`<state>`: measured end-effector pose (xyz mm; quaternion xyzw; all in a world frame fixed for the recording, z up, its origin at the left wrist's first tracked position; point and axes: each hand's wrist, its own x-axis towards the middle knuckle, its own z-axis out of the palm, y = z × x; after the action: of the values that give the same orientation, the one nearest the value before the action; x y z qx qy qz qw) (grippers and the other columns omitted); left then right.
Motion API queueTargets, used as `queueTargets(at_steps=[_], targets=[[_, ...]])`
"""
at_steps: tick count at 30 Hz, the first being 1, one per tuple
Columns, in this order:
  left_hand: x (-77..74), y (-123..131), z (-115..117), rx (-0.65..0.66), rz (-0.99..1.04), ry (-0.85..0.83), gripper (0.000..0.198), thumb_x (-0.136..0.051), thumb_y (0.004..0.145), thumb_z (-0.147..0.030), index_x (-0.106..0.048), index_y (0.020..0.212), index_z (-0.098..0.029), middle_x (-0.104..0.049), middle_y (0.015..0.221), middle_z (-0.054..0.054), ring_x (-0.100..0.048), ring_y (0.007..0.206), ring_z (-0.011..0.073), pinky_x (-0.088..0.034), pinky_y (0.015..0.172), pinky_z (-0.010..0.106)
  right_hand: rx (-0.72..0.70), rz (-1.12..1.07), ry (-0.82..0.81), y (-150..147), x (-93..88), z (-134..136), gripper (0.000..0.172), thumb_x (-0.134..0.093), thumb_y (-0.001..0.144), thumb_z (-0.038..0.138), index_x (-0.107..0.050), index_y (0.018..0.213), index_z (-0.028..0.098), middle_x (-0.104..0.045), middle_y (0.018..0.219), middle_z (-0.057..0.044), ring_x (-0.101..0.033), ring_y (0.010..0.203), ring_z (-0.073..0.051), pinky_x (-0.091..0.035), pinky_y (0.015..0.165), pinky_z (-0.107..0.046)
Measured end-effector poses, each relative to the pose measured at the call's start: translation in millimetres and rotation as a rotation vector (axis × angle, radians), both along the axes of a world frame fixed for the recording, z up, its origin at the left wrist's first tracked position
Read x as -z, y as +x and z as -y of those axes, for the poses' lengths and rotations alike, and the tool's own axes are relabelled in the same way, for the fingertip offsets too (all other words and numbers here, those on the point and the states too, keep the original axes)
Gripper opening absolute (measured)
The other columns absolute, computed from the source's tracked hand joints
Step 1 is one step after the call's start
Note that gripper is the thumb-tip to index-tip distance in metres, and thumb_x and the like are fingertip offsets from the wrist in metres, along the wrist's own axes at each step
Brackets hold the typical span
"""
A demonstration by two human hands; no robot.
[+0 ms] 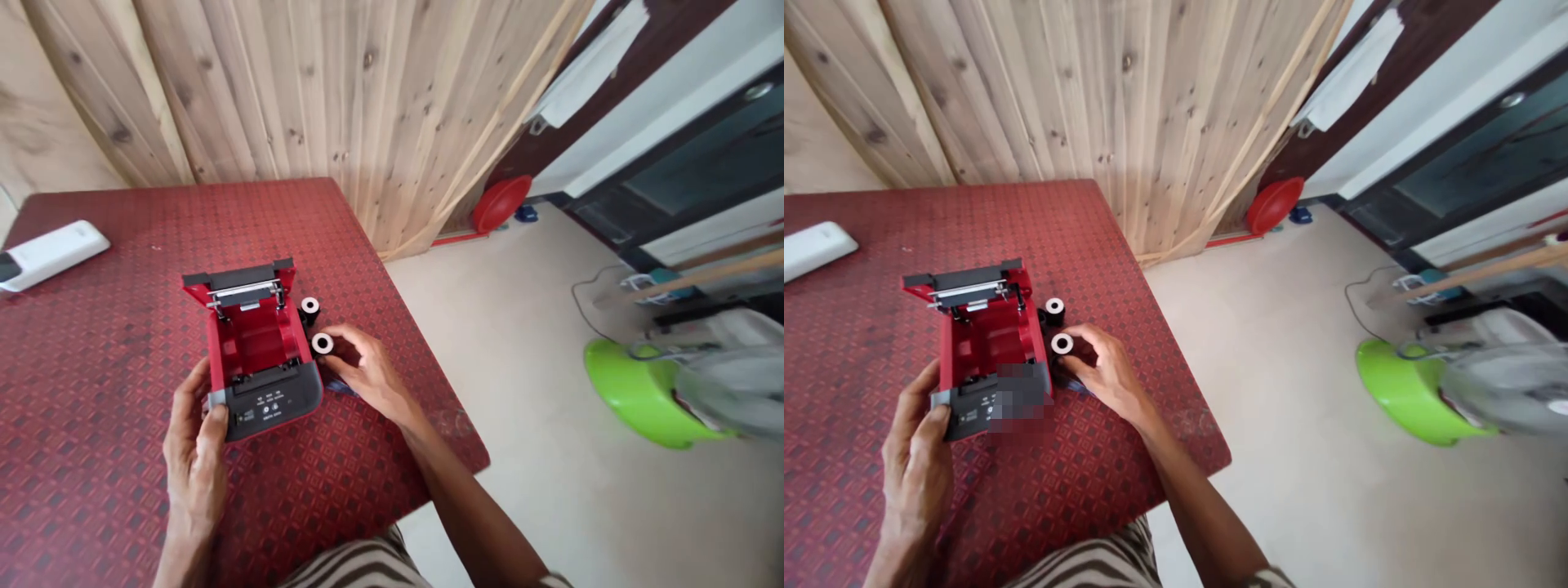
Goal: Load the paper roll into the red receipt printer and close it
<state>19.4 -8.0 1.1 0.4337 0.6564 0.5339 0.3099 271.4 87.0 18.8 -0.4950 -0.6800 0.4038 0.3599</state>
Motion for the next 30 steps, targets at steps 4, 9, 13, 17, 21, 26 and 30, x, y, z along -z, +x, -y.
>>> queueTargets(at_steps=[4, 9, 13, 17, 21, 26, 30], targets=[[-6.5, 2, -1, 0.000, 0.003, 0.006, 0.055, -0.066, 0.104, -0.057, -0.068, 0.150, -0.028, -0.076, 0.139, 0.008, -0.072, 0.121, 0.0283, -0.058, 0.102, 0.040, -0.119, 0.139, 0.201, 3, -59.7, 0, 0.027, -0.074, 0.104, 0.028, -0.068, 0.131, 0.025, -0.080, 0.126, -0.007, -0.076, 0.115, -0.025, -0.059, 0.106, -0.046], [-11.7, 4, -2, 0.015, -0.012, 0.019, 0.059, -0.065, 0.103, -0.059, -0.067, 0.150, -0.023, -0.078, 0.131, 0.009, -0.074, 0.106, 0.0254, -0.061, 0.089, 0.038, -0.463, 0.550, 0.400, -48, -107.9, -12, 0.018, -0.061, 0.110, 0.013, -0.072, 0.125, 0.015, -0.077, 0.126, -0.013, -0.068, 0.123, -0.026, -0.055, 0.112, -0.044], [-11.1, 5, -4, 0.040, -0.010, 0.057, 0.057, -0.065, 0.103, -0.056, -0.067, 0.149, -0.023, -0.076, 0.135, 0.010, -0.073, 0.114, 0.0264, -0.059, 0.095, 0.040, -0.589, 0.887, 0.422, -93, -96.9, -27, 0.031, -0.045, 0.112, 0.004, -0.075, 0.121, 0.008, -0.078, 0.123, -0.017, -0.068, 0.124, -0.028, -0.052, 0.112, -0.044], [-10.2, 6, -3, 0.055, 0.022, 0.062, 0.055, -0.064, 0.104, -0.053, -0.065, 0.151, -0.023, -0.075, 0.140, 0.011, -0.071, 0.120, 0.0274, -0.057, 0.099, 0.042, -0.648, 0.964, 0.352, -107, -81.0, -41, 0.036, -0.043, 0.112, 0.002, -0.077, 0.121, 0.008, -0.080, 0.120, -0.017, -0.074, 0.116, -0.028, -0.054, 0.102, -0.040], [-10.0, 6, -1, 0.059, 0.054, 0.033, 0.056, -0.064, 0.105, -0.053, -0.064, 0.152, -0.023, -0.074, 0.140, 0.012, -0.071, 0.118, 0.0271, -0.056, 0.099, 0.043, -0.650, 0.977, 0.262, -109, -74.2, -52, 0.030, -0.051, 0.108, 0.001, -0.079, 0.118, 0.008, -0.083, 0.117, -0.019, -0.078, 0.109, -0.029, -0.055, 0.091, -0.038], [-9.9, 6, -1, 0.059, 0.037, 0.022, 0.057, -0.063, 0.104, -0.054, -0.064, 0.152, -0.025, -0.075, 0.138, 0.011, -0.071, 0.115, 0.0272, -0.056, 0.098, 0.044, -0.630, 0.946, 0.219, -111, -73.1, -55, 0.027, -0.054, 0.112, 0.010, -0.080, 0.117, 0.009, -0.083, 0.115, -0.018, -0.079, 0.108, -0.028, -0.055, 0.090, -0.037], [-9.7, 5, -2, 0.058, 0.063, 0.040, 0.057, -0.065, 0.104, -0.054, -0.064, 0.153, -0.024, -0.076, 0.139, 0.011, -0.073, 0.114, 0.0262, -0.059, 0.095, 0.041, -0.629, 0.827, 0.212, -95, -78.9, -48, 0.030, -0.050, 0.113, 0.006, -0.075, 0.128, 0.009, -0.082, 0.123, -0.016, -0.078, 0.117, -0.025, -0.056, 0.101, -0.039]])
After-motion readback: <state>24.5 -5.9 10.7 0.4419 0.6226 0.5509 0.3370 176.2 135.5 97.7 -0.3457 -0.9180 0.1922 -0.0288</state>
